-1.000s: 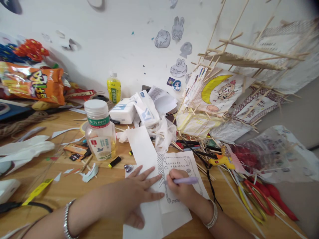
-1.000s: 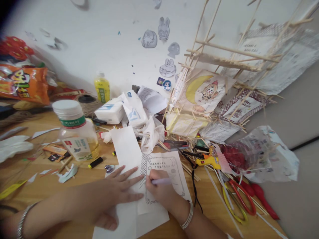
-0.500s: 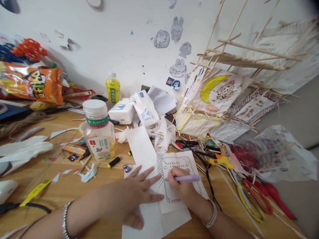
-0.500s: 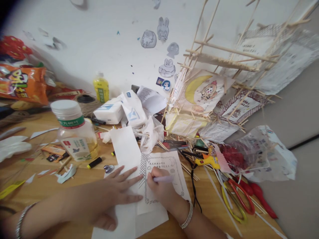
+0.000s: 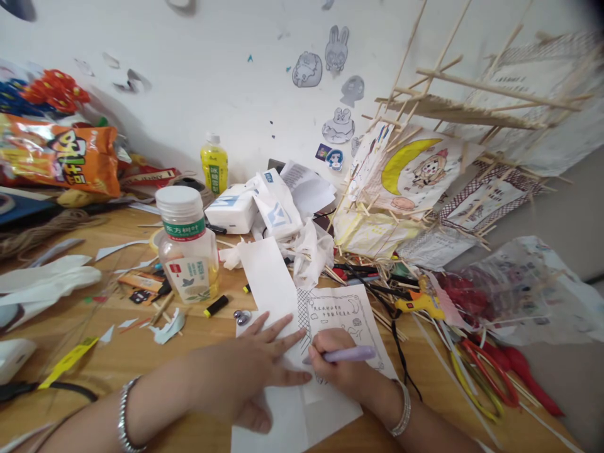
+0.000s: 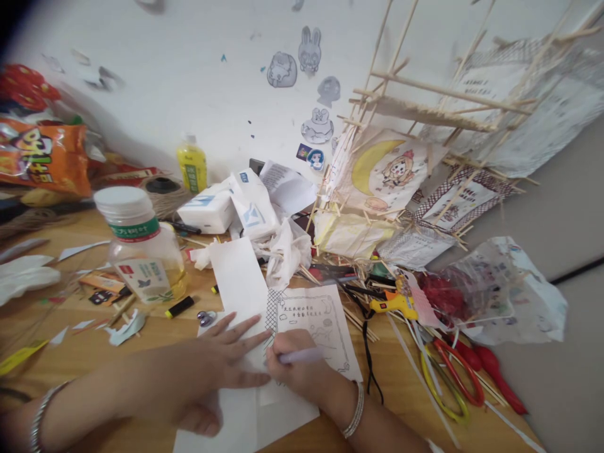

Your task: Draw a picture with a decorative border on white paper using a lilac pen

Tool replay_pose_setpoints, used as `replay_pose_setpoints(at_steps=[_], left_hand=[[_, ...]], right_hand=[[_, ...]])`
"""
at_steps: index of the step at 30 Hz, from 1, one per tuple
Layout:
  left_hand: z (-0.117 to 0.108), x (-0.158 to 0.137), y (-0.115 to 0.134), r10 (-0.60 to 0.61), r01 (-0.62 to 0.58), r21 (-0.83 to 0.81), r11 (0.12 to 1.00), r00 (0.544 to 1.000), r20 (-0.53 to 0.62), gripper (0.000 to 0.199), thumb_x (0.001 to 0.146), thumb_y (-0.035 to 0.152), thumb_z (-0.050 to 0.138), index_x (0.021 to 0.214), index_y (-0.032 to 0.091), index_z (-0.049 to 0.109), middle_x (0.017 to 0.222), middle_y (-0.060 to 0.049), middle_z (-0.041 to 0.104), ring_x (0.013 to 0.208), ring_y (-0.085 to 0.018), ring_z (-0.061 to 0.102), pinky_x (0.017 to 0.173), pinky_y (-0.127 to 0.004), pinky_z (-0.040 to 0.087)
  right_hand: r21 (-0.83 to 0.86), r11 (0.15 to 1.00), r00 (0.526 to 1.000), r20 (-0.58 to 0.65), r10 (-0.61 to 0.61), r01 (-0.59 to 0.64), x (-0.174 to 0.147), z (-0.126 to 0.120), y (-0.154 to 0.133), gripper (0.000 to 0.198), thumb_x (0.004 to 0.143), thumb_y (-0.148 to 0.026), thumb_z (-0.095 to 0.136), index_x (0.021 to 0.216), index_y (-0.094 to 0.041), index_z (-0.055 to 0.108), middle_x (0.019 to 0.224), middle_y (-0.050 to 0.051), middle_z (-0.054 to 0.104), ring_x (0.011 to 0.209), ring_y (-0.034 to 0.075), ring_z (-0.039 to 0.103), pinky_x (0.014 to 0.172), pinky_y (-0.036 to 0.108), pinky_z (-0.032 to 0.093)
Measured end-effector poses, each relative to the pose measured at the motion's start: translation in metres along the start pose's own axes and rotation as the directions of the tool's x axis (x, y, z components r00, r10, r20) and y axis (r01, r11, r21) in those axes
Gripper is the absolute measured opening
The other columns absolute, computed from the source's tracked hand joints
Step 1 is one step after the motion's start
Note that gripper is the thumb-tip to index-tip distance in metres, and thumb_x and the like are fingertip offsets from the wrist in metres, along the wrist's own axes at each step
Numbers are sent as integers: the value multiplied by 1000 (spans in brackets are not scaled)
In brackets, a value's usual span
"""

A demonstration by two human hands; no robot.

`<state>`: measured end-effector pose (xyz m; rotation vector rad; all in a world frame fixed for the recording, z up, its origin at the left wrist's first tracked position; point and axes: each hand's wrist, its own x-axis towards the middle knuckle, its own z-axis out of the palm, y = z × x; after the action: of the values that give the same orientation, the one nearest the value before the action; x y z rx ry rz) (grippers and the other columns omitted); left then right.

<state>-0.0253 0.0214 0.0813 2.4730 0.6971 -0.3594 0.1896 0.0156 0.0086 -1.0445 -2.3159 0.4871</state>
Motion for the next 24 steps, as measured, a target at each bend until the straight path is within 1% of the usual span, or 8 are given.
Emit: replay_pose_setpoints(at_steps=[3,7,12,16,18,22,24], left_hand=[[0,0,0,-1,1,-9,1000,1000,-5,81,71,26,78,140,39,37,154,-13,11,138,-39,-5,104,-68,3],[2,-1,-2,9,-10,-20,1000,1000,-28,80,71,27,78,139,40,38,154,-11,11,138,-41,-3,103,-70,3],[3,-1,-3,12,-12,-8,1000,1000,-26,82,70,26,78,140,41,37,155,-11,11,138,-41,-3,103,-71,3],[2,0,-2,8,-8,-11,1000,1000,-20,80,71,27,78,139,41,38,155,-10,12,138,-42,-1,103,-72,4],[1,0,-2,1,-1,-8,1000,1000,-14,79,72,28,77,139,41,37,156,-10,10,138,-43,-1,103,-72,4],[2,-1,-2,6,-6,3,1000,1000,-4,80,73,30,76,141,40,35,155,-11,12,138,-42,-3,103,-71,4],[2,-1,-2,6,-6,7,1000,1000,-1,79,74,30,75,141,41,34,155,-12,11,138,-41,-5,103,-70,4]], right_hand=[[-30,1000,1000,-11,-3,2,2,-1,-1,31,86,-20,40,56,-22,30,51,-4,41,52,12,42,52,27,28],[-22,999,999,-42,28,-29,2,-2,-2,31,84,-18,39,56,-22,26,51,-4,38,50,12,39,51,27,27],[-19,1000,1000,-8,0,0,3,-2,-2,30,84,-18,40,57,-22,26,52,-4,37,51,12,39,52,27,26],[18,999,998,-57,36,-35,4,-3,-2,32,84,-18,39,58,-22,20,51,-6,30,48,11,35,49,25,25],[39,998,996,-77,42,-39,4,-4,-1,32,84,-19,39,59,-22,20,51,-6,30,48,10,35,49,25,25],[23,1000,999,-51,1,1,4,-5,-1,31,85,-19,39,59,-22,23,52,-6,32,51,11,37,51,25,26],[16,1000,998,-53,18,-18,5,-5,0,31,84,-19,39,59,-22,22,52,-6,31,50,11,36,51,25,25]])
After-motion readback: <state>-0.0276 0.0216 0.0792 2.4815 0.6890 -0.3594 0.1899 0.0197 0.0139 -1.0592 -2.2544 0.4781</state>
